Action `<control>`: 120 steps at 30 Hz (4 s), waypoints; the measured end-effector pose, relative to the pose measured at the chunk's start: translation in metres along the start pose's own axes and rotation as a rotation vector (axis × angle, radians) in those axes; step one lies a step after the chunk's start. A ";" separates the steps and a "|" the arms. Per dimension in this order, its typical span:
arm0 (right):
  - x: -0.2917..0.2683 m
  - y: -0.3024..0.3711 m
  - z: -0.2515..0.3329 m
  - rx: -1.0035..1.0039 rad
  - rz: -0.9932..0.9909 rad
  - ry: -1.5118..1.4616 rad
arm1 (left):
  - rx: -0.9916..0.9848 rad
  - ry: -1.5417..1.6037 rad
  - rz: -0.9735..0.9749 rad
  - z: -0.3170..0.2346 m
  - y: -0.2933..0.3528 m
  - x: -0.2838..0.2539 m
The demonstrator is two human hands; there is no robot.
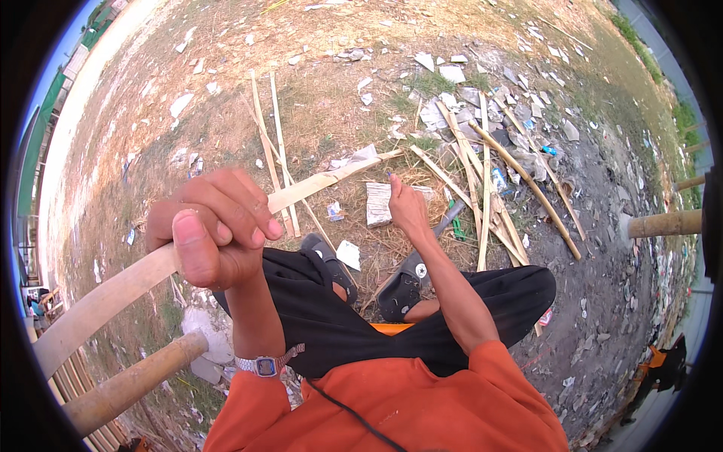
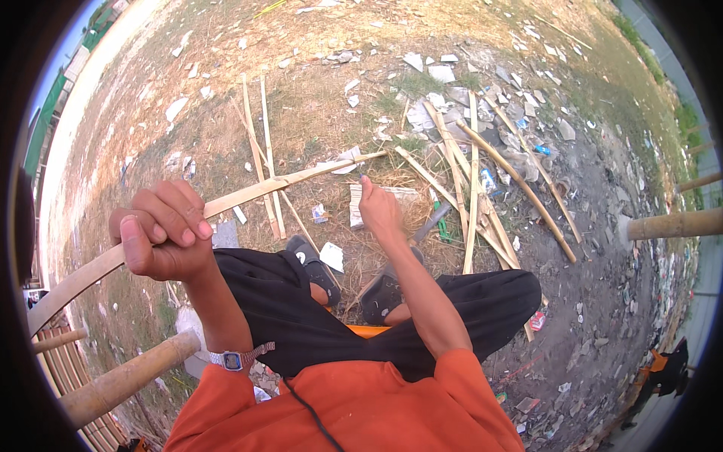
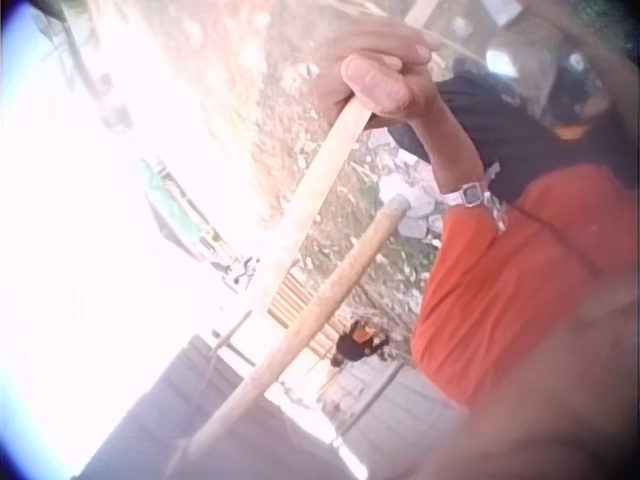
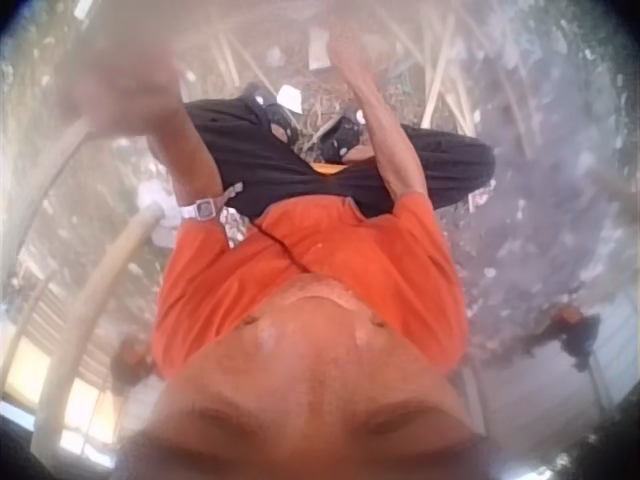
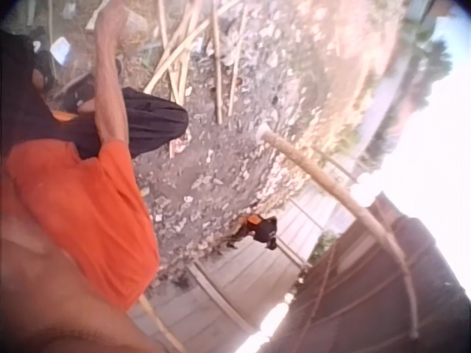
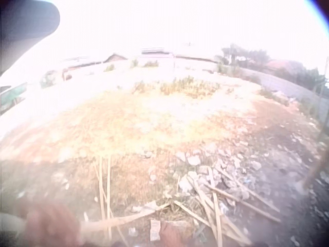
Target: The person sits cross-legged on a small stool and uses a blue utility knife to shave and shape a piece of bamboo. They hold the bamboo with their left hand and carefully scrape the surface with the knife in their right hand, creating thin shavings that fall to the ground.
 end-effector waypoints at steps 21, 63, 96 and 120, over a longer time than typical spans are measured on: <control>0.029 -0.037 -0.029 0.057 -0.053 0.294 | -0.041 0.004 -0.112 0.005 -0.006 -0.013; -0.017 0.075 0.077 -0.150 -0.100 -0.259 | -0.001 0.080 0.121 0.002 -0.002 -0.008; 0.014 0.020 0.027 -0.104 -0.104 -0.247 | 0.017 -0.038 0.110 -0.001 -0.006 0.005; 0.005 -0.058 -0.116 0.081 -0.325 0.512 | 0.001 -0.055 -0.147 0.002 -0.003 -0.014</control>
Point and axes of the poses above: each hand's wrist, its own y-axis away from the middle knuckle, its own x-axis out of the palm, z = x × y, the point moved 6 cm from there along -y, towards the middle knuckle, and after that the axes turned 2 degrees about -z, right-handed, at the moved point
